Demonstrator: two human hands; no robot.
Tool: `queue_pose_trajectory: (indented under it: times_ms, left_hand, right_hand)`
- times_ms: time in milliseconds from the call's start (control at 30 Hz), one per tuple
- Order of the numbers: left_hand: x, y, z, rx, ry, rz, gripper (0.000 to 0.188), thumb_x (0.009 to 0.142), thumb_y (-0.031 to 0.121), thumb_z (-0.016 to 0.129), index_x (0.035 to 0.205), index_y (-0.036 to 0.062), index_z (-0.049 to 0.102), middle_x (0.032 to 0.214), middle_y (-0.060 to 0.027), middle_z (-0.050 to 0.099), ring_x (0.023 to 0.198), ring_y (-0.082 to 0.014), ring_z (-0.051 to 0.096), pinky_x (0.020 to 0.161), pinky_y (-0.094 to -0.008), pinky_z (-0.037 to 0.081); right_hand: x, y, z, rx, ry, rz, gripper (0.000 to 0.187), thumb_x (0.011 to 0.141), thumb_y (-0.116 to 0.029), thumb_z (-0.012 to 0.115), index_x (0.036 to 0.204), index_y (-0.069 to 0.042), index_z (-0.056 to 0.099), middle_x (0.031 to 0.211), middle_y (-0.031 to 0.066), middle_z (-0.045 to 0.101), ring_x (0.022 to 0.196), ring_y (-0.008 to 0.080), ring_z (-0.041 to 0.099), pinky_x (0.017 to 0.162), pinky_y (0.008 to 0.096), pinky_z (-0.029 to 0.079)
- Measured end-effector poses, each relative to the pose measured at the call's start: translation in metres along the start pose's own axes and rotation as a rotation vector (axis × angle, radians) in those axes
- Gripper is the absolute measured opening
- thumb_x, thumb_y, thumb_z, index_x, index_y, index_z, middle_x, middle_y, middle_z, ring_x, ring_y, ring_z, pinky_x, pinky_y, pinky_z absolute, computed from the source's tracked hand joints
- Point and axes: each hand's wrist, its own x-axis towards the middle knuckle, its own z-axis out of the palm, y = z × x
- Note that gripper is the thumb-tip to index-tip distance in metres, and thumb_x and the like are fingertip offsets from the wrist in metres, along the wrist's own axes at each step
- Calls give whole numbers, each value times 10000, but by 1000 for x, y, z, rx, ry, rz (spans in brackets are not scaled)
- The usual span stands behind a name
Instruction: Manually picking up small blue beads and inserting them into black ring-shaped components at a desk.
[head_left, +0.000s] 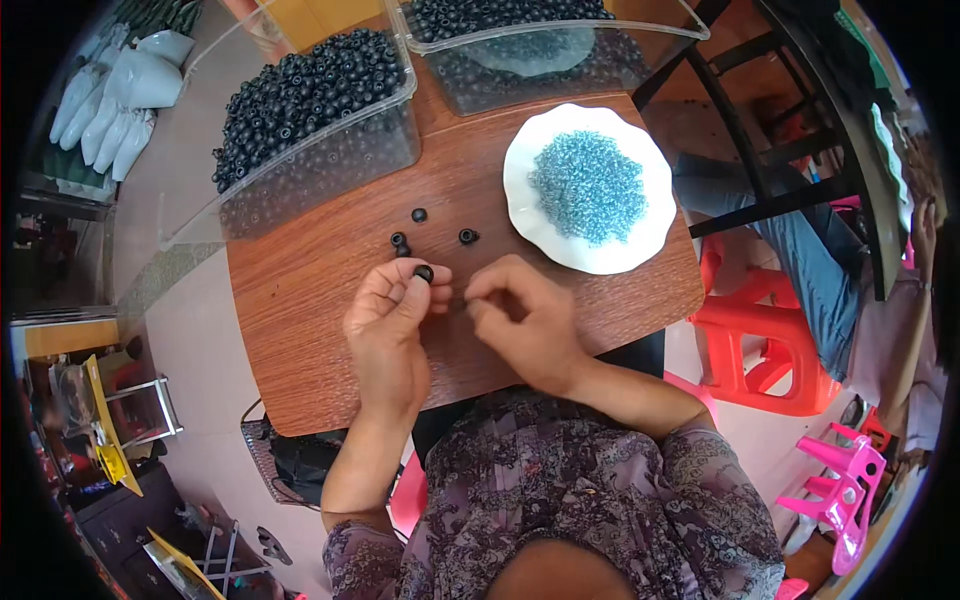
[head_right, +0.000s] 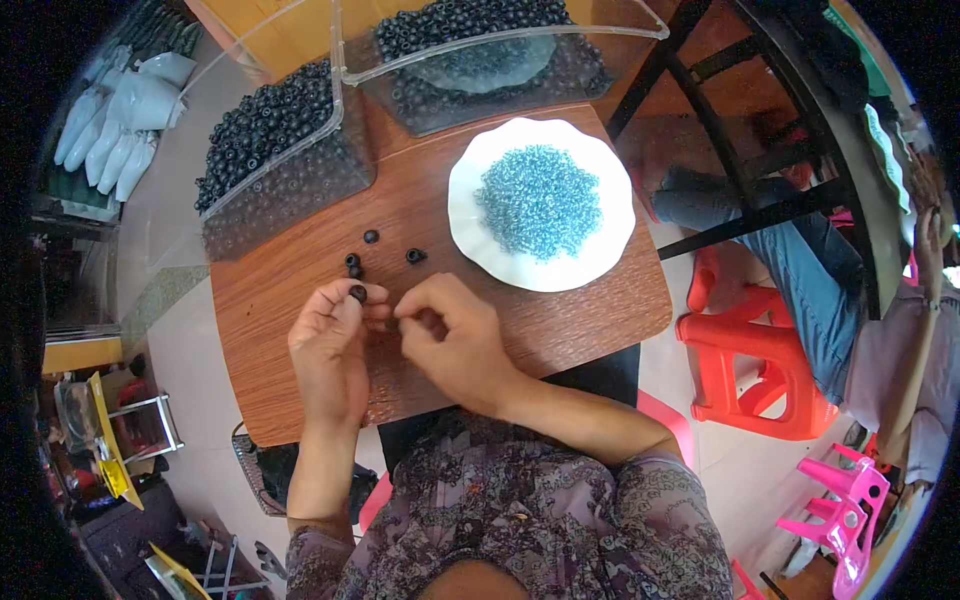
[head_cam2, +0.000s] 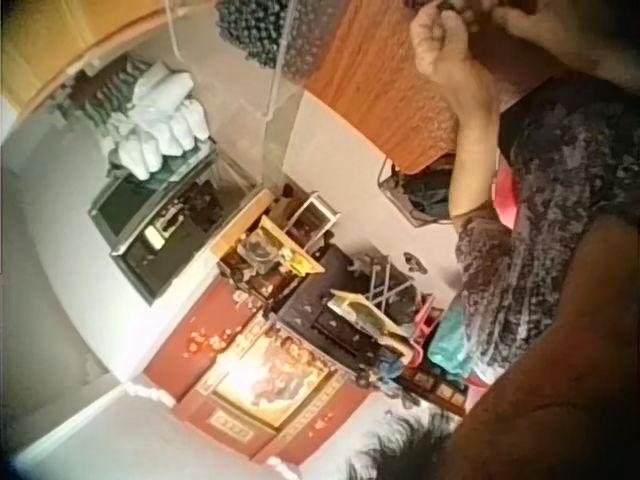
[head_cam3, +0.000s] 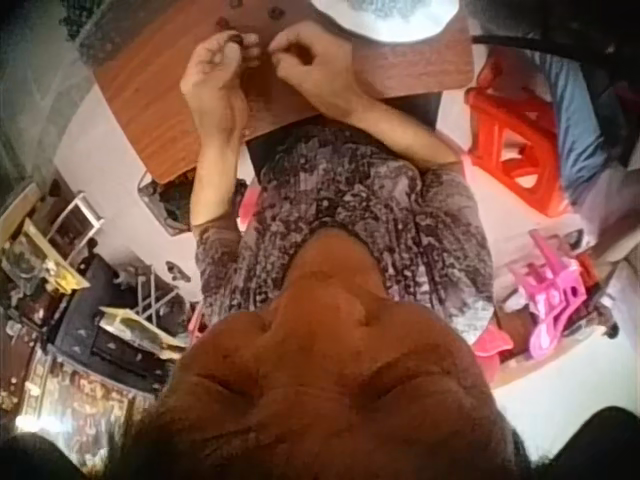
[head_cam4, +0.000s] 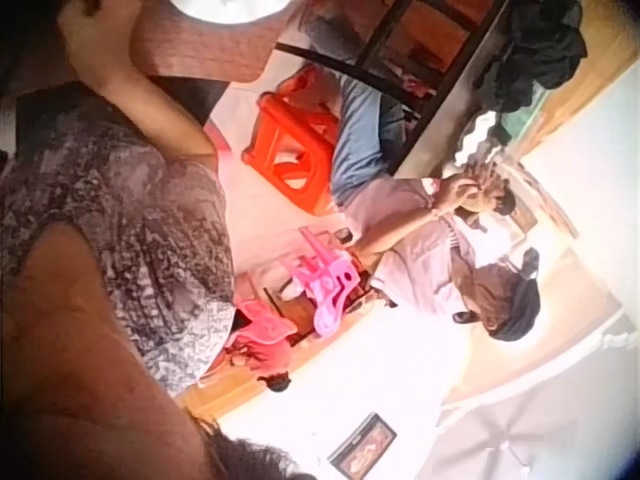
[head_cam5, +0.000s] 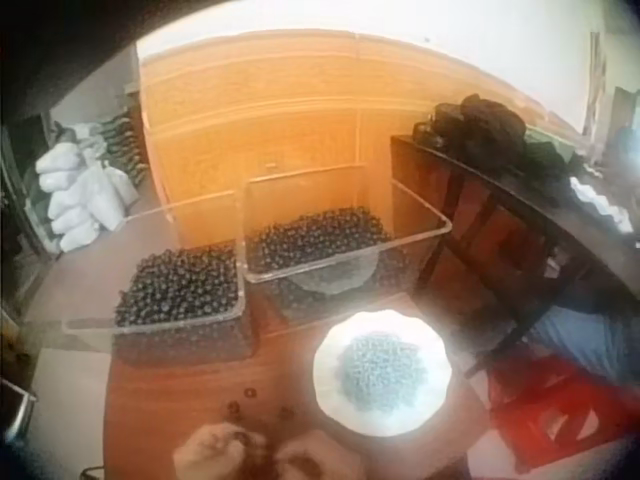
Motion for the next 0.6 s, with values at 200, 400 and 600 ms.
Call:
queue_pose_trajectory:
  times_ms: [200, 400, 600]
  left_hand:
    - [-3, -16, -2, -439, -36, -278, 170, 916, 143, 510, 1020, 13, 545, 964, -111, 605, 850, -167, 554, 788, -274, 445]
    - [1, -22, -5, -560, -78, -347, 175, 914, 145, 513, 1030, 17, 544, 961, -102, 600, 811, -150, 527, 737, -268, 442]
    - [1, -19, -11, -554, -159, -370, 169, 902, 109, 523, 1032, 2, 540, 915, -101, 593, 613, -83, 440, 541, -227, 342]
  right_hand:
    - [1, 4, 12, -484, -11, -808, 218, 633, 47, 656, 827, -3, 570, 842, 138, 566, 700, 291, 536, 584, 356, 435]
    - [-6, 3, 3, -545, -62, -823, 221, 626, 35, 621, 843, 10, 588, 849, 130, 563, 685, 273, 524, 584, 348, 435]
    - [6, -13, -64, -795, 44, -706, 172, 650, 15, 638, 821, 9, 628, 787, 109, 579, 673, 253, 533, 579, 332, 435]
